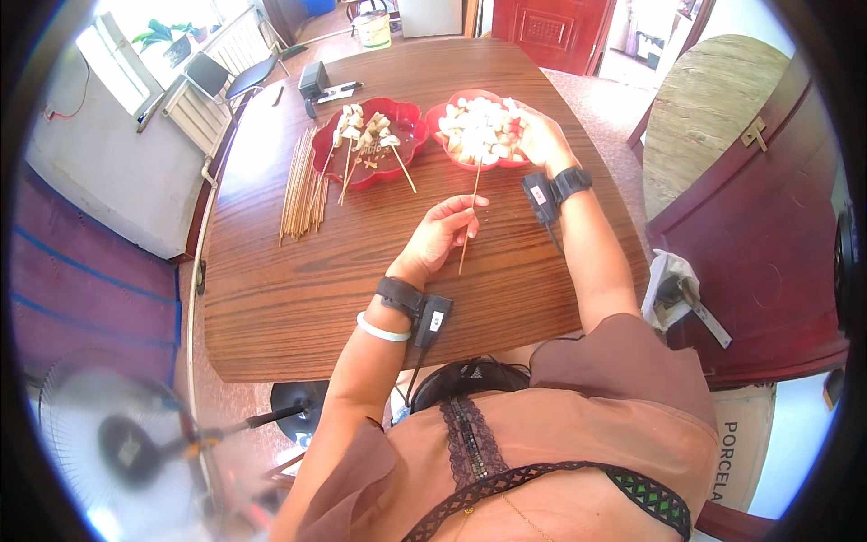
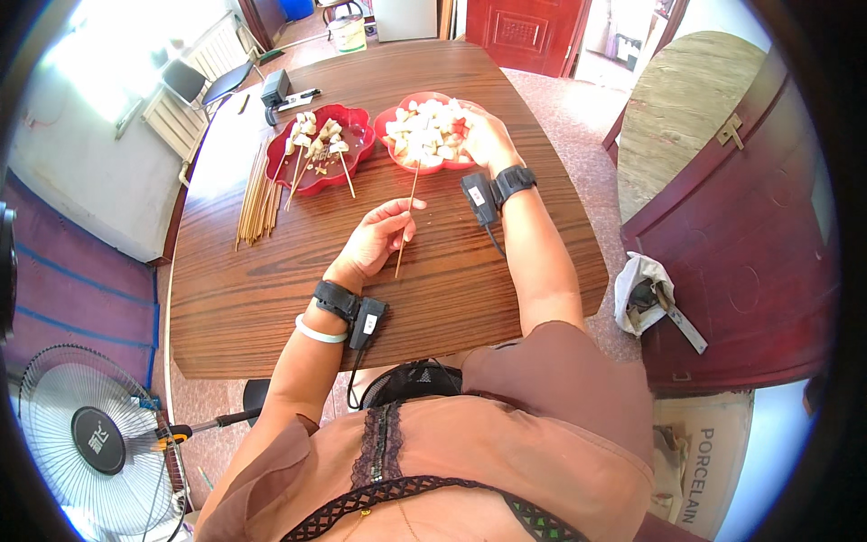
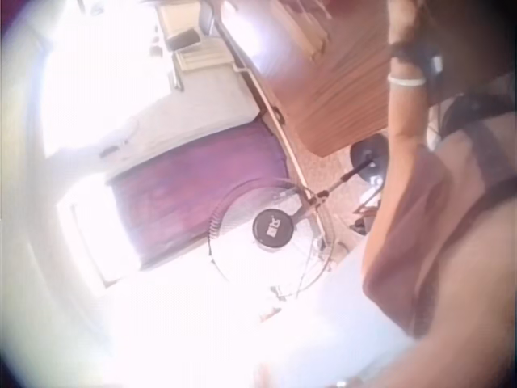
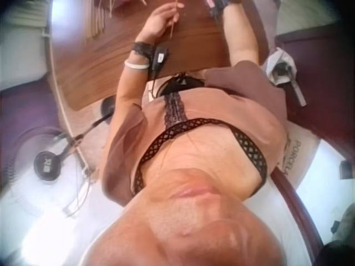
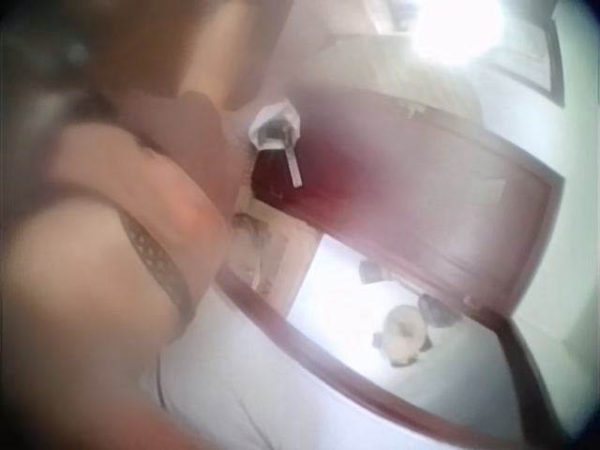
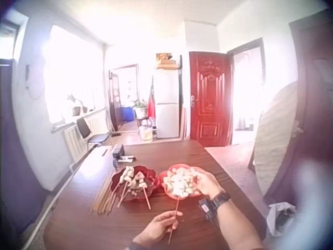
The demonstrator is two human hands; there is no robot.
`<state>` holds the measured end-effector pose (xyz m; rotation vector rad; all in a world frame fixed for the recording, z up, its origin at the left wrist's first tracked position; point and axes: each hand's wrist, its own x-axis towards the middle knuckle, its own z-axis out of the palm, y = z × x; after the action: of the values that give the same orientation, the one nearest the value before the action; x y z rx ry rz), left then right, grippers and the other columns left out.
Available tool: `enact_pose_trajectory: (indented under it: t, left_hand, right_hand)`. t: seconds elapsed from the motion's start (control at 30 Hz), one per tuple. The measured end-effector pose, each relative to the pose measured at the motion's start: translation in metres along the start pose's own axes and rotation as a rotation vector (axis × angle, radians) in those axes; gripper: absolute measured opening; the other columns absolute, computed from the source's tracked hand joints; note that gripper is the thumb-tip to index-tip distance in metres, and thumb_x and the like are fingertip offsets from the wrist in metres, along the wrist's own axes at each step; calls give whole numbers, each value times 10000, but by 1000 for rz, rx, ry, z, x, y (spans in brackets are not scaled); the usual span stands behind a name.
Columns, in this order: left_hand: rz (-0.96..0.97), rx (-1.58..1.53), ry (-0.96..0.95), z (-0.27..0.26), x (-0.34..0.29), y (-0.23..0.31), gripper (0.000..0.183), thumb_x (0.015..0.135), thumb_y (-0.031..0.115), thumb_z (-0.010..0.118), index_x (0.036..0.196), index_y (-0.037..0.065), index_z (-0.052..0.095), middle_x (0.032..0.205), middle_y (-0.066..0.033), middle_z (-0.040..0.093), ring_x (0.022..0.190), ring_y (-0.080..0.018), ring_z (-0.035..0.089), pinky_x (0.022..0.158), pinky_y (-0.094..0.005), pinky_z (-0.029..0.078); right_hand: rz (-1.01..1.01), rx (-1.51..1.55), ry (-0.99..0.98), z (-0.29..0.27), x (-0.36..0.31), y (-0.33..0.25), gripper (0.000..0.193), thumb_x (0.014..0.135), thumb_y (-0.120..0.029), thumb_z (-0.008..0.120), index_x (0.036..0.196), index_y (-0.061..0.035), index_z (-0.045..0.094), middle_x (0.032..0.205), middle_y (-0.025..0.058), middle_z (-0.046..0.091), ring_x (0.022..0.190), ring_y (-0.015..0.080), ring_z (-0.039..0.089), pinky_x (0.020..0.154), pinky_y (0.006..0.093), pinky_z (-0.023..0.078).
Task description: The person prepares skewers by sliding pieces of food from a bowl onto wooden sticks by hand and placing the finished skewers into a separate bowl.
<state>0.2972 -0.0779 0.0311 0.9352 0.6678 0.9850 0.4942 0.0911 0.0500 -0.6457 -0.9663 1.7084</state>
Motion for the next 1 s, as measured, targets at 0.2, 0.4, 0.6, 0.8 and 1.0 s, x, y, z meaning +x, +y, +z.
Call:
enact_pose_trajectory:
  t: [0.2, 0.4, 0.6, 0.8, 1.0]
  left_hand:
    - [2, 52, -34, 2, 0, 2, 235, 885, 109, 417, 1084, 39, 519, 578, 35, 441, 496, -32, 326, 463, -149, 265]
    - [-4, 122, -9, 5, -2, 3, 248, 906, 156, 408, 1090, 36, 525, 554, 42, 410, 493, -35, 304, 468, -152, 251]
    - [-23, 173, 8, 5, 0, 3, 247, 914, 170, 408, 1079, 32, 530, 555, 46, 403, 496, -32, 294, 473, -153, 245]
    - [-18, 163, -1, 3, 0, 1, 253, 916, 173, 410, 1087, 26, 525, 559, 49, 396, 498, -33, 299, 476, -156, 248]
    - [-19, 178, 30, 5, 0, 1, 255, 915, 164, 415, 1096, 19, 520, 559, 50, 385, 507, -36, 321, 488, -156, 263]
  right_hand:
    - [-25, 135, 3, -6, -7, 9, 239, 867, -143, 492, 1066, -13, 517, 828, 53, 576, 722, 130, 550, 632, 243, 471]
    - [-98, 230, -61, -11, -8, 13, 204, 872, -136, 489, 1031, -19, 542, 817, 55, 582, 728, 142, 565, 643, 255, 485]
    - [-102, 219, -42, -9, -6, 13, 216, 862, -143, 513, 1036, -22, 552, 825, 54, 603, 709, 124, 575, 642, 228, 483]
    - [-77, 203, -63, -5, -10, 12, 203, 855, -138, 526, 1018, -27, 572, 802, 47, 609, 695, 122, 579, 640, 224, 482]
    - [-116, 199, -30, -8, -3, 17, 207, 849, -137, 534, 1020, -32, 583, 840, 43, 619, 707, 108, 576, 651, 220, 484]
